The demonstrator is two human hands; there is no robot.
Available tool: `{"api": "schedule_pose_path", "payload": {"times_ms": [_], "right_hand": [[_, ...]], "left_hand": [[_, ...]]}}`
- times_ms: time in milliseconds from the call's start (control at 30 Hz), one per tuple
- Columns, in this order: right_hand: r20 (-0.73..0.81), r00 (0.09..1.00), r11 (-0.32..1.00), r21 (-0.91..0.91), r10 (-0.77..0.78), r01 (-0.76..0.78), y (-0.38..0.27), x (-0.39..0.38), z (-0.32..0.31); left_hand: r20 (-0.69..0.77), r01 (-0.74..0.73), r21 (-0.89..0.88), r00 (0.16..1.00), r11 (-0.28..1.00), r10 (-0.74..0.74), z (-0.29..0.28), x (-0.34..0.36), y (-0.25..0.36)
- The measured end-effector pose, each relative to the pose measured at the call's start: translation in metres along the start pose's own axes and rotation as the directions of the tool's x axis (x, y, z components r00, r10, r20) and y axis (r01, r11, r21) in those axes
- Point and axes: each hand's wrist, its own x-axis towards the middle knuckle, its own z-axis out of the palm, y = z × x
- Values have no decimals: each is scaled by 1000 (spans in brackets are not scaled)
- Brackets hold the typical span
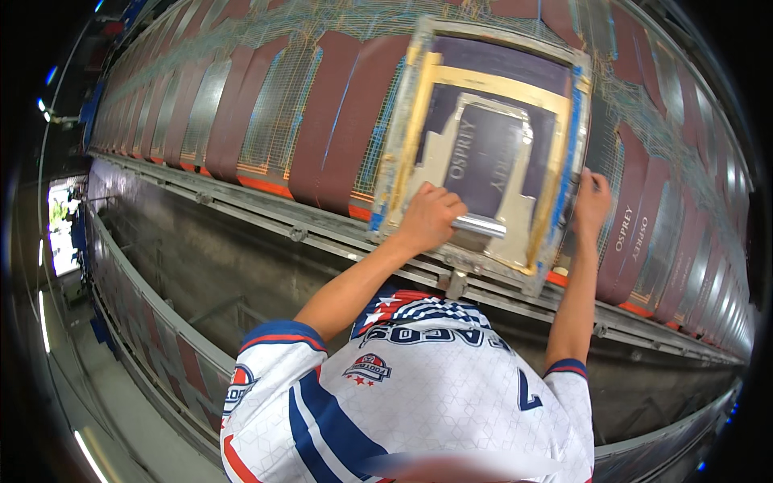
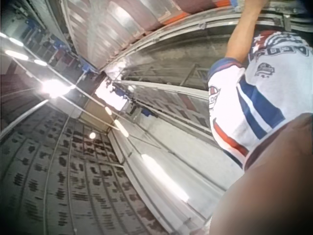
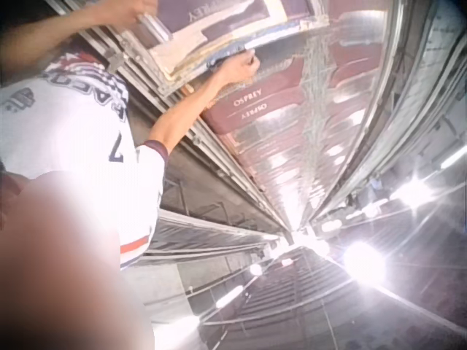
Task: The person uses a squeegee to pull white ink across a screen-printing frame, repeatedly applying the ink onto a moving fabric surface. The fabric advances between strokes, and the person continues the same motion throughout the clip.
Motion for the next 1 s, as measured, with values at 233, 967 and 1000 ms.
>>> {"api": "schedule_pose_path", "payload": {"times_ms": [233,967,1000], "right_hand": [[47,998,989,143,38,-44,-88,-91,172],[209,954,948,-279,216,-153,-109,-101,231],[226,955,918,-386,193,-94,-104,-96,226]], "left_hand": [[84,52,11,995,999,-53,-93,-76,-143],[247,-32,3,969,999,30,-93,-126,-236],[246,-49,25,968,998,42,-93,-112,-243]]}}
